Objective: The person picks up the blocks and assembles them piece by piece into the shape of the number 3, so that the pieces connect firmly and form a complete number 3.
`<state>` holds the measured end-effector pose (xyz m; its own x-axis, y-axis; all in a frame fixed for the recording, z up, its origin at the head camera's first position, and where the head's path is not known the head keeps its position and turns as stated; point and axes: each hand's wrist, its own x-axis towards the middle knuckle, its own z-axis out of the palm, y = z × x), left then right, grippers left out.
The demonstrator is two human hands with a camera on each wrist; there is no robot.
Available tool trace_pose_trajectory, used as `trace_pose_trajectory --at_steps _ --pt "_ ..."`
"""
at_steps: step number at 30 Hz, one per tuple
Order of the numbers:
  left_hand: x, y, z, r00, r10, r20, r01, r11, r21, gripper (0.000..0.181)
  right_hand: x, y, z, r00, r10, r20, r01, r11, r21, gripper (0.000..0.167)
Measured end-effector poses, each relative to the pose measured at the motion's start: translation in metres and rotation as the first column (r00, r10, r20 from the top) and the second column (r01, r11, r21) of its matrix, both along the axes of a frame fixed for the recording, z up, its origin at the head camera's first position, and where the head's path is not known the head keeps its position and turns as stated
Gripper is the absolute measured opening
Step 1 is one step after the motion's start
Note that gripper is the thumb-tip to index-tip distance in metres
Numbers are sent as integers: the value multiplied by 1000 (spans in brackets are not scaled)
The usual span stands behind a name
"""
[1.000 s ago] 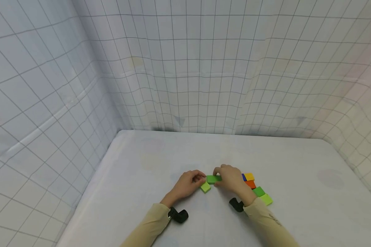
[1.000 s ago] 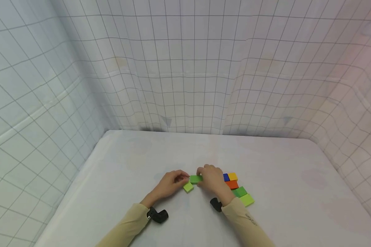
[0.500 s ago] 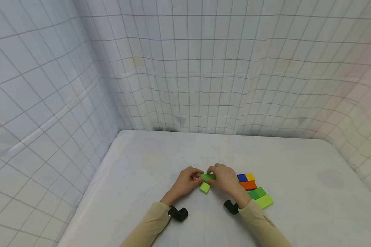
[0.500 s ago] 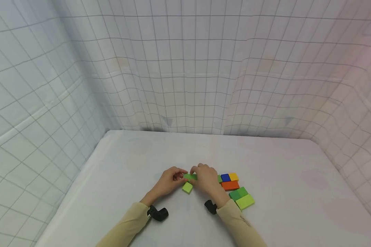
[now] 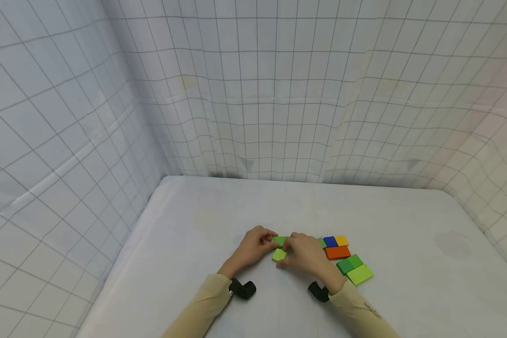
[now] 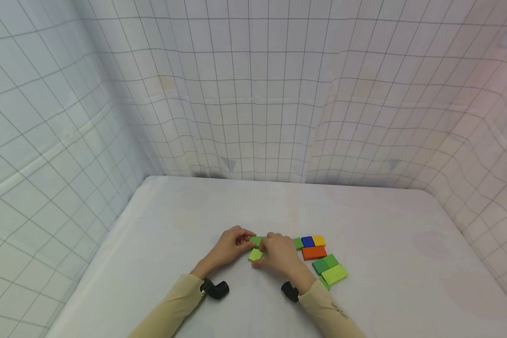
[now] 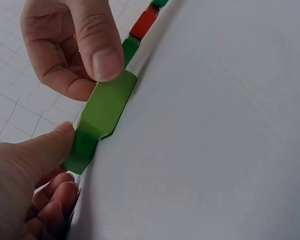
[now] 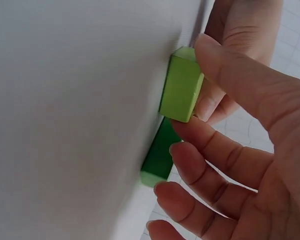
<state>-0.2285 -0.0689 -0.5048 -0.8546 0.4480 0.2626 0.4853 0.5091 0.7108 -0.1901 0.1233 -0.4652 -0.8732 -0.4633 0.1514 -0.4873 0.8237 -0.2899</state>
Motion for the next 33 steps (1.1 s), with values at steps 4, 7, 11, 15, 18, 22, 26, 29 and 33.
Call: trace_pose_trajectory --at_steps 4,7,11,15,18,22,26,29,33 --pt "-1 -3 -1 1000 7 -11 -6 1000 4 26 3 5 -1 1000 -20 13 20 1000 4 36" --pt "-2 -5 0 1000 9 -8 -9 1000 4 26 5 11 1 999 -41 22 41 999 0 35" --pt "-3 -9 1 1000 12 4 -12 1000 -7 26 4 20 3 996 -75 43 75 997 2 34" --pt "-3 -12 2 1000 9 10 -8 1000 -14 26 2 28 3 993 -105 62 105 994 4 34" --pt "-3 -14 2 1000 -2 12 2 1000 -15 29 0 32 2 991 -116 64 116 993 3 33" --pt "-4 -15 1 1000 -15 5 15 1000 -24 34 -3 37 3 991 -117 63 118 993 -11 31" --pt "-5 -15 -1 1000 -23 -3 23 1000 -22 33 -7 42 4 990 -126 64 127 992 -20 29" --pt "-6 -15 -2 1000 -25 -5 25 999 -20 32 -11 44 4 989 -134 60 136 991 -20 29" --pt "-6 -14 -3 1000 -26 -7 26 999 -22 32 -15 46 4 988 -139 71 141 989 -33 29"
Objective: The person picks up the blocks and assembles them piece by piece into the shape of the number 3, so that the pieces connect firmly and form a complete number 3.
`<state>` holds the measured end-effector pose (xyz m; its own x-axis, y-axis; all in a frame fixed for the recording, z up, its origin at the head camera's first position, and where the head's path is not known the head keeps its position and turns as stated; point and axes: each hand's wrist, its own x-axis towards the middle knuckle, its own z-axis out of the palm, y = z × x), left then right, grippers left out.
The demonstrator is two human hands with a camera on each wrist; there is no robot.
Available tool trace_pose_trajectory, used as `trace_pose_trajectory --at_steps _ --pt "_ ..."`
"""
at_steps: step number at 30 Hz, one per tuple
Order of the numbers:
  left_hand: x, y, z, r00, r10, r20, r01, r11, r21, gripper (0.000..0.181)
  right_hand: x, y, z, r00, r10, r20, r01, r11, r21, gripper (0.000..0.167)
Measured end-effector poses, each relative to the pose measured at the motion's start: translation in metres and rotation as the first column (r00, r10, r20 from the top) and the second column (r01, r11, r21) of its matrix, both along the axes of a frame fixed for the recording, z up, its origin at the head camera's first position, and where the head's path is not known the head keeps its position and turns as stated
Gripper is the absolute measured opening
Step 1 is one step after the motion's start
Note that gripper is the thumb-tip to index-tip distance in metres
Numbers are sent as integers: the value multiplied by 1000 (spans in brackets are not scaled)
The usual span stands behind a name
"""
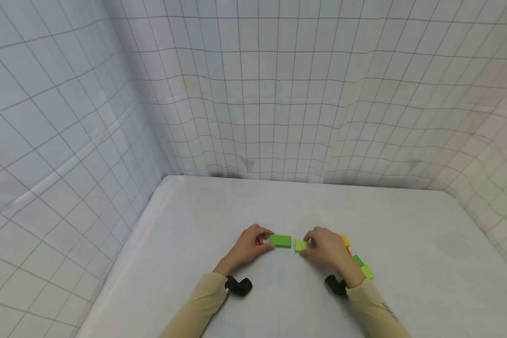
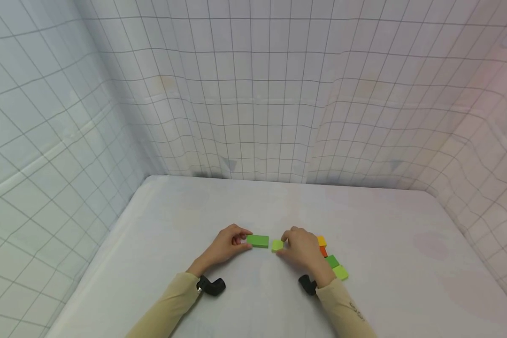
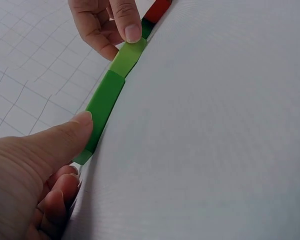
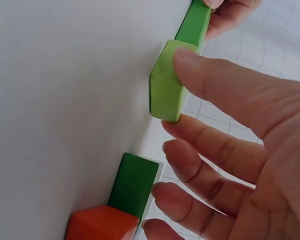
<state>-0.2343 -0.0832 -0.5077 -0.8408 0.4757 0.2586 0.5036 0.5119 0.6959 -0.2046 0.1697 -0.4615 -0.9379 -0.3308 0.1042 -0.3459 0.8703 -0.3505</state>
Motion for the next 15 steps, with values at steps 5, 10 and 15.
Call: trace_pose_trajectory --at_steps 5,10,15 --pt "-1 0 -1 1000 4 -8 -4 1000 7 33 -3 -1 1 1000 -11 15 11 1000 -6 30" --pt "0 1 -3 1000 10 -10 -10 1000 -1 32 -6 -2 3 999 -14 30 14 1000 -4 31" --pt "-1 1 -3 1000 13 -5 -13 1000 -4 32 -6 -2 3 999 -10 37 10 1000 -5 32"
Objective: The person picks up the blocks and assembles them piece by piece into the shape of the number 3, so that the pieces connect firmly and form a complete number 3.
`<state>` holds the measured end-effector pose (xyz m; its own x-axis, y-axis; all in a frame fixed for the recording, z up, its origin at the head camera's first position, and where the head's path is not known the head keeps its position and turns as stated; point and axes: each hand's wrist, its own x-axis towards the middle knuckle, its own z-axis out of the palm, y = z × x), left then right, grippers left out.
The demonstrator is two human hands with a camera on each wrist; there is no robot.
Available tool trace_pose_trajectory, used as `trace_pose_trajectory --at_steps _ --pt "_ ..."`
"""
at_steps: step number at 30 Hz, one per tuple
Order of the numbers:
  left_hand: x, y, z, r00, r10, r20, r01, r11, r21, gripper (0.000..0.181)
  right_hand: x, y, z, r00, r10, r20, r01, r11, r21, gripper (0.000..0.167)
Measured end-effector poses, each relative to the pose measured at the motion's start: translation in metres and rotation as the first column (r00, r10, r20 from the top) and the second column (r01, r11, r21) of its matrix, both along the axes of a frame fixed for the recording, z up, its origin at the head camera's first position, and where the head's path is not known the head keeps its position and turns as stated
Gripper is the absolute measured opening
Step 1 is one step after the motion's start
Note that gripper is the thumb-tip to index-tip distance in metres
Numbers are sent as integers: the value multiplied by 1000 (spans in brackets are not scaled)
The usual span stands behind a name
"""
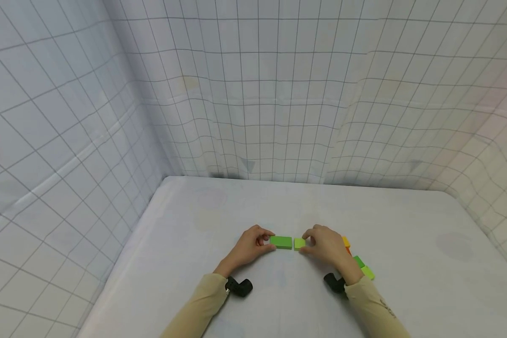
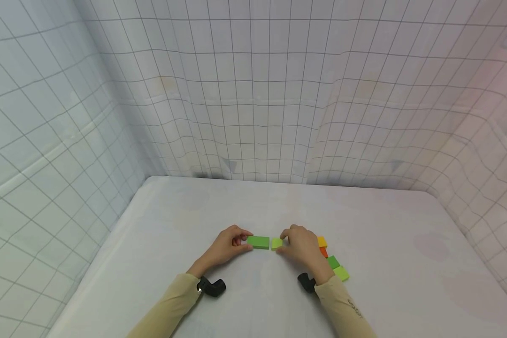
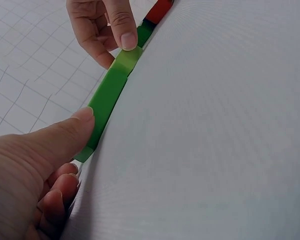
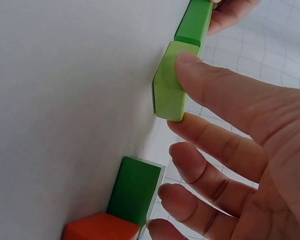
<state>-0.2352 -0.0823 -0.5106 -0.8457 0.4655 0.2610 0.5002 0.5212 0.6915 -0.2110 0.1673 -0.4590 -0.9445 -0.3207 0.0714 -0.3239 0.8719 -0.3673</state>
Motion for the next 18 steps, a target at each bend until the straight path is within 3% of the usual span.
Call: trace_pose_trajectory --at_steps 18 --pt "1 0 0 1000 -4 4 4 1000 -5 32 1 -4 -2 999 17 -28 -17 1000 6 31"
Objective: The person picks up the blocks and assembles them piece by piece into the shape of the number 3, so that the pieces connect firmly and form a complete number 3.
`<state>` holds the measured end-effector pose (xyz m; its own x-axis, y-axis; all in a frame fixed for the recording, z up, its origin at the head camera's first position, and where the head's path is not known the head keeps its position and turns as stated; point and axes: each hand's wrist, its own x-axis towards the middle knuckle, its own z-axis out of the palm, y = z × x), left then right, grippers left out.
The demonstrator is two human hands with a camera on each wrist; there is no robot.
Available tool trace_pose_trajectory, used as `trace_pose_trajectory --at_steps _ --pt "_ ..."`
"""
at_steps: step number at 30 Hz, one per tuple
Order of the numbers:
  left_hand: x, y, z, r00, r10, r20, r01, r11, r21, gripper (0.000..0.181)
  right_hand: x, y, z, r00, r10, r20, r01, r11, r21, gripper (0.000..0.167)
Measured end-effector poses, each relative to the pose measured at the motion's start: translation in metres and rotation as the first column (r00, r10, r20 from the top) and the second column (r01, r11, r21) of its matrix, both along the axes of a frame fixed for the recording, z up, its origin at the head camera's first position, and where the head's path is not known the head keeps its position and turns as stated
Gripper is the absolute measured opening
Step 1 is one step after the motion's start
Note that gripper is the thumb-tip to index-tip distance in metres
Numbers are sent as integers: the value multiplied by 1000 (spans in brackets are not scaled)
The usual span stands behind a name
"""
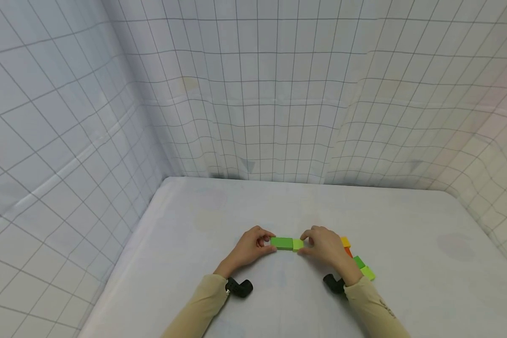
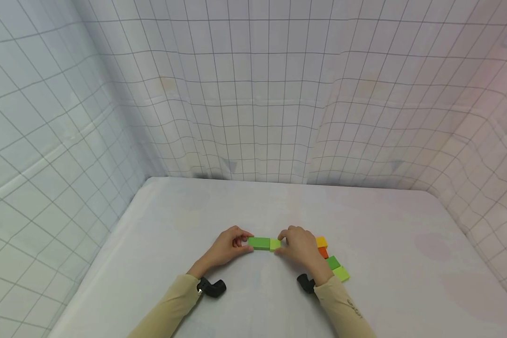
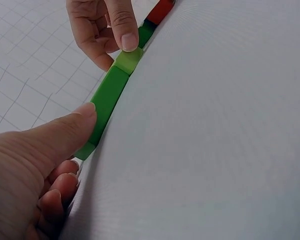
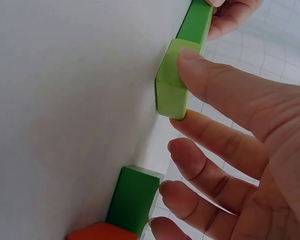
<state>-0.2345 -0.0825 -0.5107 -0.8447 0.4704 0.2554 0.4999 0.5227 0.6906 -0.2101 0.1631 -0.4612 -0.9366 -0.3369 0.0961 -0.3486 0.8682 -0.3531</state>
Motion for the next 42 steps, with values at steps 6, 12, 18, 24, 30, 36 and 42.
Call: trace_pose_trajectory --at_steps 6,12,18,24,30,36,42 --pt "1 0 0 1000 -11 5 11 1000 3 32 1 1 0 1000 15 -12 -15 1000 -5 31" --pt "3 -1 2 1000 -22 15 22 1000 1 34 -1 2 -2 999 41 -6 -41 999 -18 31" --pt "3 -2 0 1000 -23 15 23 1000 -8 33 -2 0 -3 996 91 2 -91 995 -47 32" --pt "4 -2 0 1000 -24 7 24 1000 -7 32 -4 -2 -6 996 92 18 -90 994 -55 32" --pt "3 -2 2 1000 -28 4 28 1000 -2 32 -5 -5 -7 996 94 3 -94 994 -51 31" --pt "2 -2 2 1000 -27 -3 27 1000 -3 32 -5 -8 -6 997 73 -1 -73 997 -28 31" --pt "1 -2 2 1000 -28 1 28 1000 -4 32 -6 -9 -6 997 72 -11 -73 997 -31 33"
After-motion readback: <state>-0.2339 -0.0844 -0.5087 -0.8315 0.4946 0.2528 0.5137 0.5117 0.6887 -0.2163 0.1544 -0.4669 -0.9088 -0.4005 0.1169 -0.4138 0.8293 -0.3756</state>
